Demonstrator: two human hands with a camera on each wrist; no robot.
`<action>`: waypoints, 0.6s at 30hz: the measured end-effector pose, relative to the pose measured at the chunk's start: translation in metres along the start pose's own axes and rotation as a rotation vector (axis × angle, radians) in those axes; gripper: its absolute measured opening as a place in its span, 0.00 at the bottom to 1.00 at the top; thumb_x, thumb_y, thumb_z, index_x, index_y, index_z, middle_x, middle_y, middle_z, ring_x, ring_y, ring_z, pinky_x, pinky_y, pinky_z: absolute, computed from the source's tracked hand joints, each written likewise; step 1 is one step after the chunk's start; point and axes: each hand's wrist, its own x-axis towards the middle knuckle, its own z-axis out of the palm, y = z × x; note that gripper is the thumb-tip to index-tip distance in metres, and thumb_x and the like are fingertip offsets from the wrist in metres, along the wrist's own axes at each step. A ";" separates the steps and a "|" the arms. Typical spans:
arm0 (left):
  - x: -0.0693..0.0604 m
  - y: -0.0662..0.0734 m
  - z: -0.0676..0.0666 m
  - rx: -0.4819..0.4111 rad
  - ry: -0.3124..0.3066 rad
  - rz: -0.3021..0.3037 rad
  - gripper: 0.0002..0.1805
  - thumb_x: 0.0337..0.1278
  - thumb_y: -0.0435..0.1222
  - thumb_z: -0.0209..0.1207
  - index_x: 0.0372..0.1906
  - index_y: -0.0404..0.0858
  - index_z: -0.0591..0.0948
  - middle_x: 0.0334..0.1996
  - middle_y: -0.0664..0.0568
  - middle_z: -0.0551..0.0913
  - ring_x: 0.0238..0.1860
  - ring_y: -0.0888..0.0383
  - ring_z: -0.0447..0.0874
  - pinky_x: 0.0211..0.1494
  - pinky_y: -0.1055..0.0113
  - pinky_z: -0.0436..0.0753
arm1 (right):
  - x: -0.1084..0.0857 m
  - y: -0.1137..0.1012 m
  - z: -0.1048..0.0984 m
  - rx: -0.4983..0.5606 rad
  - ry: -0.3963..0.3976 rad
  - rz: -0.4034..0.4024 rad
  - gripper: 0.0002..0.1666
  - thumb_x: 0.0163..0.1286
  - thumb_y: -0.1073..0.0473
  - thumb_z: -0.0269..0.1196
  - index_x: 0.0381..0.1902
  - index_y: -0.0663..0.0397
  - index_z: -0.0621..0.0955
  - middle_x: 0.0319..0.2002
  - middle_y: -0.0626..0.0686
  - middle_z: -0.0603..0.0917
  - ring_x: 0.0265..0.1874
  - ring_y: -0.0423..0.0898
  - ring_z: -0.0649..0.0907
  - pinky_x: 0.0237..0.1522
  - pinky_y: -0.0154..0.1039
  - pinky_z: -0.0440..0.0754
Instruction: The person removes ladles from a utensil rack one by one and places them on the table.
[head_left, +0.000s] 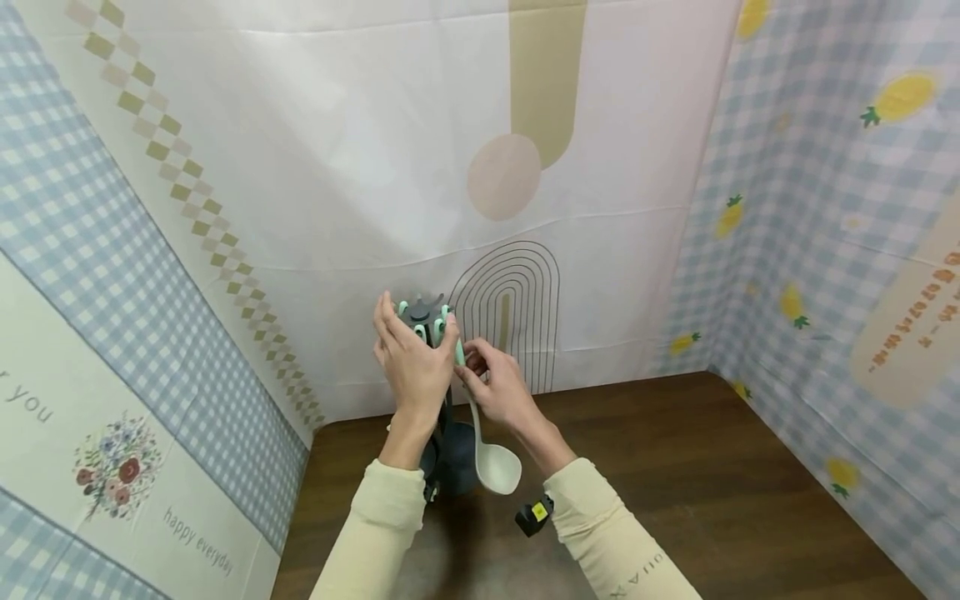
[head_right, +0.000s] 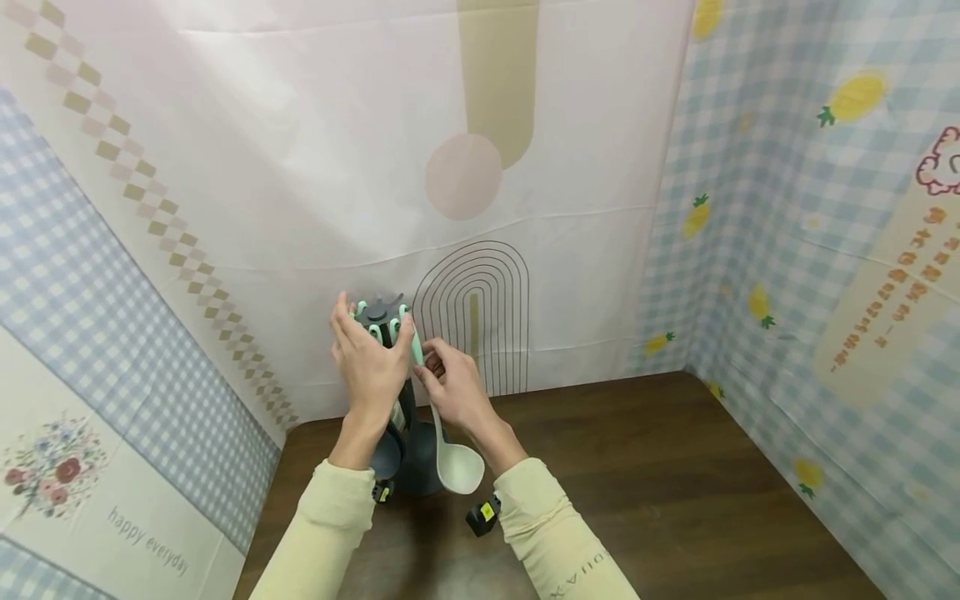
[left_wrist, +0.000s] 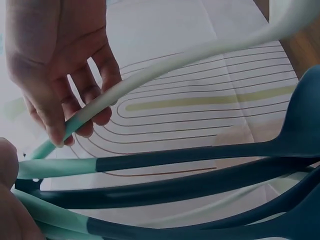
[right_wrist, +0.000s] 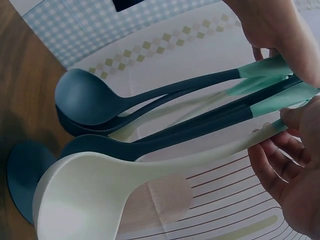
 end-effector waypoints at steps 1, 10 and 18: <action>0.001 -0.001 -0.001 -0.024 -0.011 0.004 0.53 0.68 0.57 0.62 0.83 0.33 0.52 0.79 0.36 0.59 0.73 0.40 0.70 0.73 0.33 0.62 | -0.001 0.000 0.000 -0.001 0.005 0.002 0.11 0.76 0.62 0.66 0.54 0.54 0.83 0.35 0.48 0.86 0.33 0.43 0.85 0.33 0.38 0.83; 0.018 -0.023 -0.014 -0.199 -0.200 -0.011 0.56 0.62 0.53 0.64 0.87 0.41 0.47 0.83 0.43 0.59 0.74 0.43 0.72 0.66 0.37 0.77 | 0.000 0.003 -0.004 -0.061 -0.021 -0.036 0.10 0.77 0.63 0.66 0.53 0.53 0.82 0.38 0.49 0.85 0.35 0.43 0.85 0.38 0.41 0.85; 0.031 -0.036 -0.022 -0.280 -0.348 0.006 0.60 0.61 0.56 0.62 0.88 0.49 0.39 0.85 0.52 0.55 0.77 0.46 0.68 0.72 0.35 0.69 | -0.001 0.001 -0.011 -0.107 -0.045 -0.072 0.10 0.76 0.64 0.67 0.52 0.55 0.81 0.37 0.50 0.85 0.34 0.44 0.85 0.38 0.44 0.86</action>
